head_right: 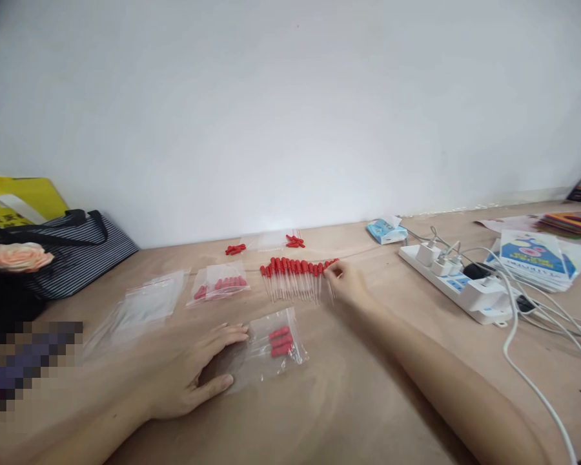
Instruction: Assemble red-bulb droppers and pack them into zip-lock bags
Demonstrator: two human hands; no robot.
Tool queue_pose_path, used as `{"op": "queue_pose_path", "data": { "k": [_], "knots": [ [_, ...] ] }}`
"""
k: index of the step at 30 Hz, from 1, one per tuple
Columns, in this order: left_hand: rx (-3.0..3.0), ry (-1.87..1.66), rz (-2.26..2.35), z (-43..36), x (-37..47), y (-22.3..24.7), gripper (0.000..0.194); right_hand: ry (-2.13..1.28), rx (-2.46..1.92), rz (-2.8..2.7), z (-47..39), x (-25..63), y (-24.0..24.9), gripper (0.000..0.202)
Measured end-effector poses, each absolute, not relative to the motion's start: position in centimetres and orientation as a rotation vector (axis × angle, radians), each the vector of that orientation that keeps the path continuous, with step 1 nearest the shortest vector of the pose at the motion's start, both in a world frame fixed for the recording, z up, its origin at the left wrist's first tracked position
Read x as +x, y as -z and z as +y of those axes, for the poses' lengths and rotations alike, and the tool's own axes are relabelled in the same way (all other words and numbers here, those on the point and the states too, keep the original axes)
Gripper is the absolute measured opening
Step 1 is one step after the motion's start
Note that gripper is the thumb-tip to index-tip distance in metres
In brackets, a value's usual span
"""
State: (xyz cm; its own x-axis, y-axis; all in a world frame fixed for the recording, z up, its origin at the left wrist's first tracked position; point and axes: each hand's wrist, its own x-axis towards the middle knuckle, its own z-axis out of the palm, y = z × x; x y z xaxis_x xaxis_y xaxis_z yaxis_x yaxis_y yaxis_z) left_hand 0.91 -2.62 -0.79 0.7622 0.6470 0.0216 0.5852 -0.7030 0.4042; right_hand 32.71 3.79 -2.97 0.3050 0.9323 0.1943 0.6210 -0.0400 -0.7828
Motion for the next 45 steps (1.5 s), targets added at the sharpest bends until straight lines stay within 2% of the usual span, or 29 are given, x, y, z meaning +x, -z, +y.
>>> {"op": "queue_pose_path", "data": {
  "k": [5,14,21,30,38,45],
  "knots": [
    [2.600,-0.314,0.951,-2.5,0.7,1.3,0.045,-0.398,-1.978,-1.318,8.7,36.2,2.5,0.019],
    [2.577,-0.356,0.973,-2.9,1.0,1.0,0.043,-0.501,-2.053,-1.253,10.9,35.1,2.4,0.019],
    [2.578,-0.297,0.931,-2.6,0.9,0.9,0.043,-0.677,-1.669,-1.182,7.8,35.2,1.0,0.016],
    [2.583,-0.285,0.937,-2.4,0.7,1.1,0.043,-0.922,-1.169,-0.893,2.2,30.4,4.3,0.034],
    [2.596,-0.313,0.960,-2.4,0.5,1.7,0.051,-1.189,-1.000,-0.679,1.1,28.5,4.8,0.032],
    [2.603,-0.275,0.969,-2.5,0.8,1.3,0.051,-1.489,-0.950,-0.783,-1.1,27.1,4.0,0.036]
  ]
}}
